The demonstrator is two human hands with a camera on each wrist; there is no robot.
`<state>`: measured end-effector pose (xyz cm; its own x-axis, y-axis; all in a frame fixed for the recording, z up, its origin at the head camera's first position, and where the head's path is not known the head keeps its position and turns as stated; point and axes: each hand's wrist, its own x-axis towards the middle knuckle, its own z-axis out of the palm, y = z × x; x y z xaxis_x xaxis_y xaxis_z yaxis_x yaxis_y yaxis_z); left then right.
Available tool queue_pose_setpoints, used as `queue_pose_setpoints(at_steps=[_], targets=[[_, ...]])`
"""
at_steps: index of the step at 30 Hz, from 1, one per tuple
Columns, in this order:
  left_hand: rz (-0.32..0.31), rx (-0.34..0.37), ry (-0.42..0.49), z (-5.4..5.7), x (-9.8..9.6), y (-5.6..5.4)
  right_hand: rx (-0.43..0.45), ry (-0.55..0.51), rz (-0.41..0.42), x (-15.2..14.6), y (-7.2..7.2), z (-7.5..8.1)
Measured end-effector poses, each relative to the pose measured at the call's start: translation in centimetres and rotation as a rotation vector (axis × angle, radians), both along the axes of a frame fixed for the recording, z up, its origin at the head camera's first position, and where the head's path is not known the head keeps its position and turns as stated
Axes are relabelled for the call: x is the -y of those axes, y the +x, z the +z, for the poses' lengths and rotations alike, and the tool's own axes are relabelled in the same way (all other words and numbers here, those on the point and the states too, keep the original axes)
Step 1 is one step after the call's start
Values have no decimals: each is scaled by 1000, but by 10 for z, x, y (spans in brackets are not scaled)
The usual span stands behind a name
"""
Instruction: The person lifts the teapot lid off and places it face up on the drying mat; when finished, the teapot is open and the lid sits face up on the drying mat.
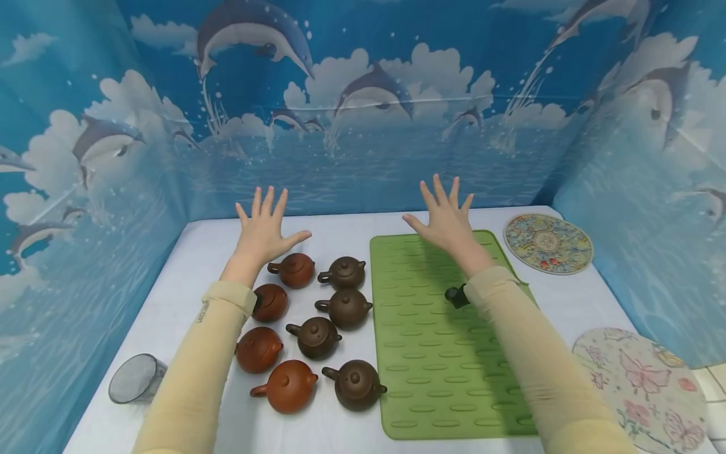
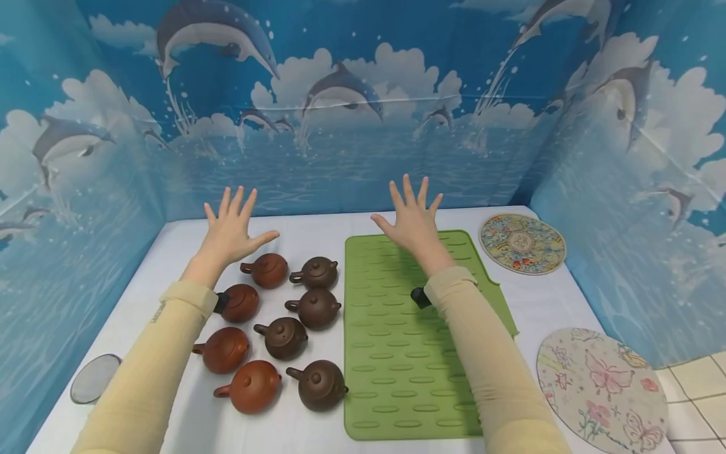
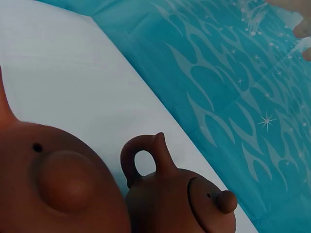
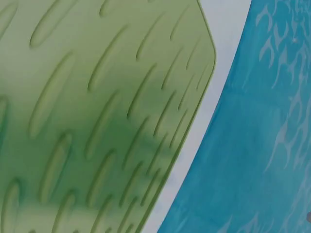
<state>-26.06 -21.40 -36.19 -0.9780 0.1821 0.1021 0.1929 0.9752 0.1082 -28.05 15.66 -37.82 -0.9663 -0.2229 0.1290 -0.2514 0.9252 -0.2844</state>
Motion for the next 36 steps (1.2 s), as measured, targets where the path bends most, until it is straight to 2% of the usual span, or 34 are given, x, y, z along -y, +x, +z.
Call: queue_pose_setpoints(at_steps=[8, 12, 16, 23, 27, 31, 36], targets=[[-119, 25, 75, -2, -4, 12, 6, -38, 100, 27, 9, -8], [-181, 83, 116, -6, -9, 20, 20, -98, 169, 43, 14, -14], [-213, 153, 170, -11, -14, 28, 42, -159, 220, 59, 20, -20], [-238, 251, 256, -22, -19, 30, 89, -252, 316, 84, 27, -31], [-241, 305, 328, -29, -20, 28, 99, -295, 342, 94, 28, -39], [-206, 377, 408, -38, -21, 27, 136, -328, 347, 103, 27, -48], [-164, 428, 428, -49, -26, 26, 172, -367, 342, 110, 26, -57]])
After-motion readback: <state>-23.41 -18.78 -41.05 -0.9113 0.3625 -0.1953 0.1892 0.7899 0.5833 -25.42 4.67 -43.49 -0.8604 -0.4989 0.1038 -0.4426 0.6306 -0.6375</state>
